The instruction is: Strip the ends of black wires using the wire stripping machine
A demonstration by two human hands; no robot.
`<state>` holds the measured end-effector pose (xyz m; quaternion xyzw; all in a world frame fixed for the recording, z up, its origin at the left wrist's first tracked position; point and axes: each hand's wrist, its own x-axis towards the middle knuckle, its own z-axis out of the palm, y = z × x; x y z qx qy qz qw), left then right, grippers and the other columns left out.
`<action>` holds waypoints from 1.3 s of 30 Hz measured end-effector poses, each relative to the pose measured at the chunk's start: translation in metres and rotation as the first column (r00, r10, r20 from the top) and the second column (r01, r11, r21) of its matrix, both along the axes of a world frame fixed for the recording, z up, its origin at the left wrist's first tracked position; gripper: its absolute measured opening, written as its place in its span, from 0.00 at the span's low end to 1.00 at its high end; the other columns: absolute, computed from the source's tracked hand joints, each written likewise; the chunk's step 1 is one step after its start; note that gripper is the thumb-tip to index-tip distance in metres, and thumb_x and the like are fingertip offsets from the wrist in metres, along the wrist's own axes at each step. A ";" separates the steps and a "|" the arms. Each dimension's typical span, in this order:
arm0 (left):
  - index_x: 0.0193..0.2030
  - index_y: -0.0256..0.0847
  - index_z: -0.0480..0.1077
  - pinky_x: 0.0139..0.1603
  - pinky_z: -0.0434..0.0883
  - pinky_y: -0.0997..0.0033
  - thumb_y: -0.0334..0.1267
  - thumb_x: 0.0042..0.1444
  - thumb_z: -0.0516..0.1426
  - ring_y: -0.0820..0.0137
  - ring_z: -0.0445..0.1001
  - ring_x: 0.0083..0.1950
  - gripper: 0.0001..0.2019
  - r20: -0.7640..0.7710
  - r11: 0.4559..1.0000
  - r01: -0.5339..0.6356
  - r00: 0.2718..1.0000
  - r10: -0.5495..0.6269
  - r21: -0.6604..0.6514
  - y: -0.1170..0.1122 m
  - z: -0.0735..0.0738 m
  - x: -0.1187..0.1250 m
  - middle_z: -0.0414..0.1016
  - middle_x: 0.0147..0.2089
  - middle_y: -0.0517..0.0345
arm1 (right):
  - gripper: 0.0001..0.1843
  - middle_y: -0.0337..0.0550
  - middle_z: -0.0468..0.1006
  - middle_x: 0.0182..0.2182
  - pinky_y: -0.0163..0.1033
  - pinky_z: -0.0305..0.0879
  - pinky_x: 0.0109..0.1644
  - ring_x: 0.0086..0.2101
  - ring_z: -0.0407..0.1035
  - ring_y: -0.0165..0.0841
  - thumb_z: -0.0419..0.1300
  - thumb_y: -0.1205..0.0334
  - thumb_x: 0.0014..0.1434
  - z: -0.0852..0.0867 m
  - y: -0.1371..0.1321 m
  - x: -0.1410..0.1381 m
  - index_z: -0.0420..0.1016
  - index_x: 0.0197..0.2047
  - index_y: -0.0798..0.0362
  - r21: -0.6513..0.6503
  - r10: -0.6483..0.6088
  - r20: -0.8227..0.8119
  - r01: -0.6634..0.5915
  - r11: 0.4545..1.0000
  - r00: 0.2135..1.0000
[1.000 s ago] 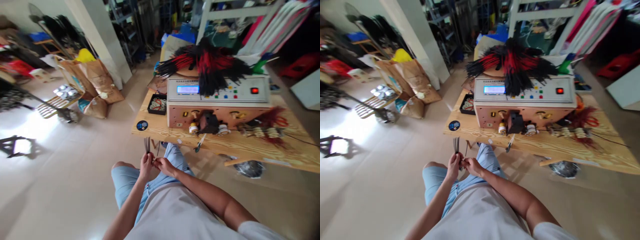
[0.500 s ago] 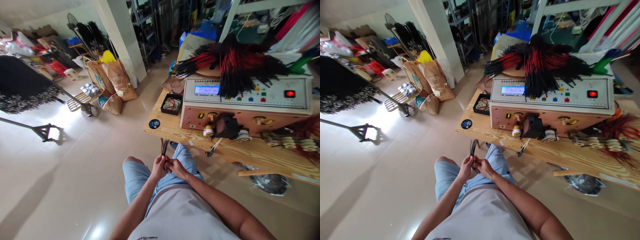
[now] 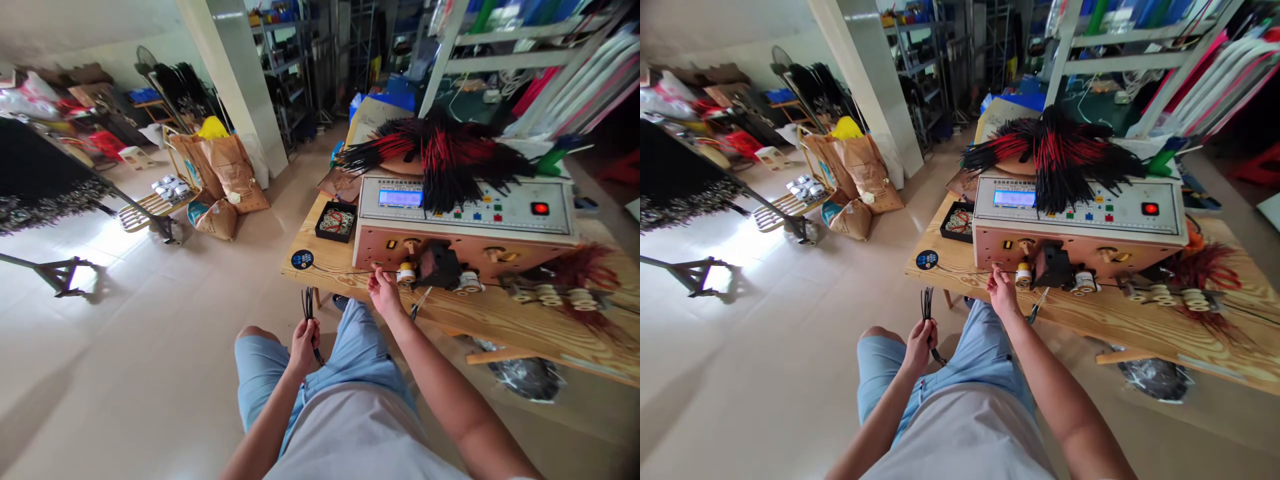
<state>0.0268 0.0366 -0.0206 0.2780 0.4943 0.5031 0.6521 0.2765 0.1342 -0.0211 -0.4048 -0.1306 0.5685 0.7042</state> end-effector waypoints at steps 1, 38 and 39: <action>0.34 0.39 0.70 0.20 0.53 0.81 0.56 0.51 0.66 0.81 0.55 0.20 0.21 -0.001 1.000 0.006 1.000 -0.006 -0.005 0.000 -0.001 0.000 0.60 0.22 0.69 | 0.28 0.35 0.72 0.28 0.32 0.61 0.26 0.25 0.64 0.26 0.76 0.46 0.45 0.003 0.001 0.000 0.76 0.46 0.50 0.001 -0.014 0.009 0.014 1.000 1.000; 0.31 0.38 0.68 0.25 0.54 0.75 0.60 0.52 0.63 0.76 0.55 0.26 0.24 -0.389 0.976 0.196 0.910 -0.146 0.094 0.002 0.001 0.015 0.59 0.25 0.65 | 0.15 0.42 0.75 0.24 0.37 0.58 0.31 0.27 0.66 0.33 0.57 0.54 0.60 -0.079 -0.130 -0.121 0.77 0.30 0.56 -0.230 0.669 0.672 -0.770 0.595 0.317; 0.31 0.38 0.68 0.25 0.53 0.74 0.61 0.52 0.63 0.76 0.55 0.27 0.25 -0.389 0.978 0.187 0.911 -0.139 0.088 0.002 0.002 0.014 0.59 0.25 0.65 | 0.15 0.42 0.75 0.24 0.37 0.59 0.31 0.27 0.66 0.33 0.59 0.52 0.58 -0.079 -0.128 -0.117 0.77 0.29 0.56 -0.226 0.669 0.666 -0.766 0.602 0.329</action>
